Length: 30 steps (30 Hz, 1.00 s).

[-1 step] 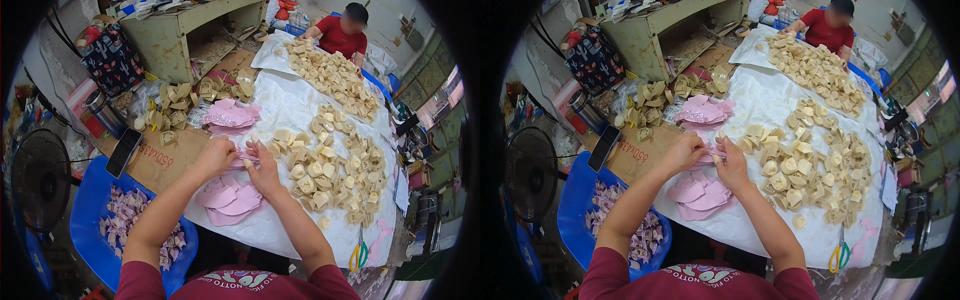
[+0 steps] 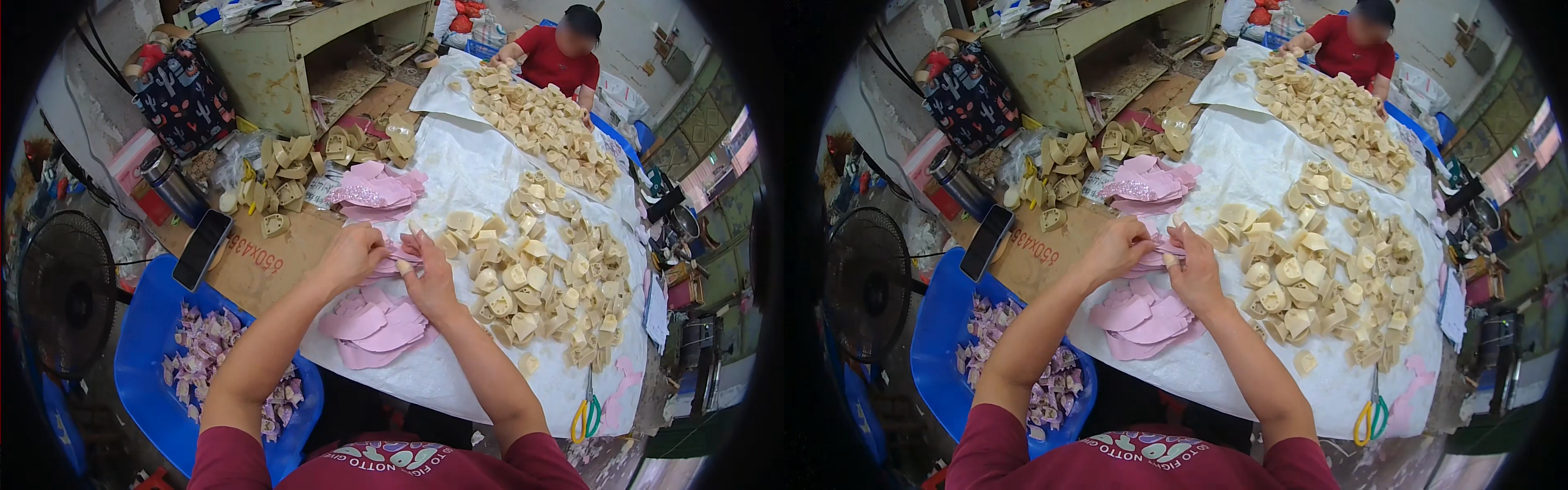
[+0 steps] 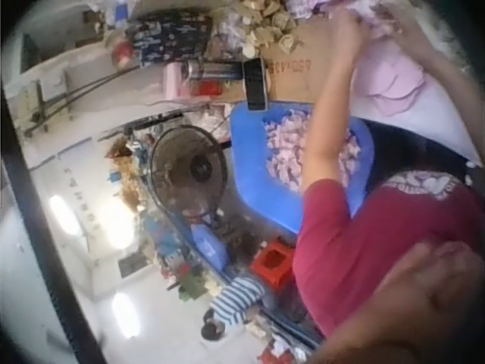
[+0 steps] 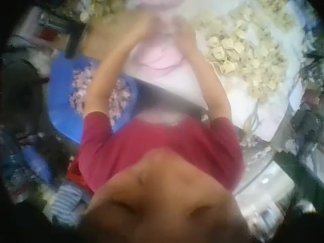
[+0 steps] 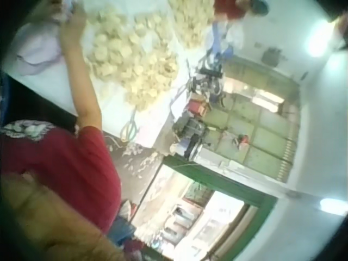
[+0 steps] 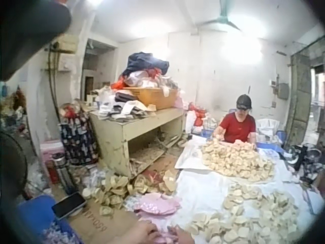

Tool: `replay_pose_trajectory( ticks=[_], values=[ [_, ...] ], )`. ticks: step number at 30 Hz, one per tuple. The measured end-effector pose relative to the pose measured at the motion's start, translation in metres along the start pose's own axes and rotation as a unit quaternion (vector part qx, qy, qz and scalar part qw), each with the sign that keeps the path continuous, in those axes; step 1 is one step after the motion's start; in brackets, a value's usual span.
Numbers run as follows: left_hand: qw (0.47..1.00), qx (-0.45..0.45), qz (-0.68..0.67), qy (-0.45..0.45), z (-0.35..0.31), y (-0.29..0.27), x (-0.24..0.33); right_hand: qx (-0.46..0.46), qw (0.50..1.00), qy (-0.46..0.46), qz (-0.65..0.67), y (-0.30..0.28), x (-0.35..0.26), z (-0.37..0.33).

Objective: The person wraps small, beige, heart-shaped candies in pink paper using a plastic mold. They place a candy into the mold, cover it with a pink paper sheet, press the mold to shape the wrapper, and then remove the wrapped candy. The wrapped candies are placed into a blue bin.

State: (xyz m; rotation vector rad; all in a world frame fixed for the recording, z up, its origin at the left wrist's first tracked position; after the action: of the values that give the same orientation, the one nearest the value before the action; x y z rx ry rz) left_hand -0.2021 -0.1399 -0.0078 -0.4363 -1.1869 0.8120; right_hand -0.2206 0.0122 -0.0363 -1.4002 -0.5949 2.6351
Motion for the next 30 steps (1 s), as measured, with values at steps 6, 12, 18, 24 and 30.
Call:
replay_pose_trajectory(
  ticks=[6,12,18,24,30],
  values=[
    [0.986,0.012,-0.106,-0.127,-0.003,-0.004,-0.023,-0.014,0.992,-0.099,-0.078,0.002,-0.017,0.005],
    [0.974,0.023,-0.166,-0.151,-0.003,0.002,-0.039,-0.002,0.988,-0.135,-0.071,0.003,-0.014,0.005],
    [0.962,0.077,-0.21,-0.154,-0.01,0.003,-0.051,-0.015,0.986,-0.152,-0.068,0.006,-0.014,0.006],
    [0.944,0.087,-0.26,-0.184,-0.013,0.003,-0.06,-0.024,0.989,-0.137,-0.055,0.006,-0.02,0.011],
    [0.958,0.019,-0.232,-0.169,-0.004,-0.002,-0.052,-0.033,0.982,-0.174,-0.064,0.006,-0.019,0.01]
  ],
)
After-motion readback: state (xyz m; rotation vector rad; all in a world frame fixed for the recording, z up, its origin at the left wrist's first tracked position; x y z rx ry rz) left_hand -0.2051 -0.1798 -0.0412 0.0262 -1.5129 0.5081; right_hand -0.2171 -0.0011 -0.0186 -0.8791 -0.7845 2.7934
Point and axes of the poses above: each hand's wrist, its own z-axis towards the middle knuckle, its own y-axis out of the palm, x = y × z, the point moved 7 cm from there along z, towards the middle knuckle, and after that the axes turned 10 degrees about x, right-handed, at the moved point
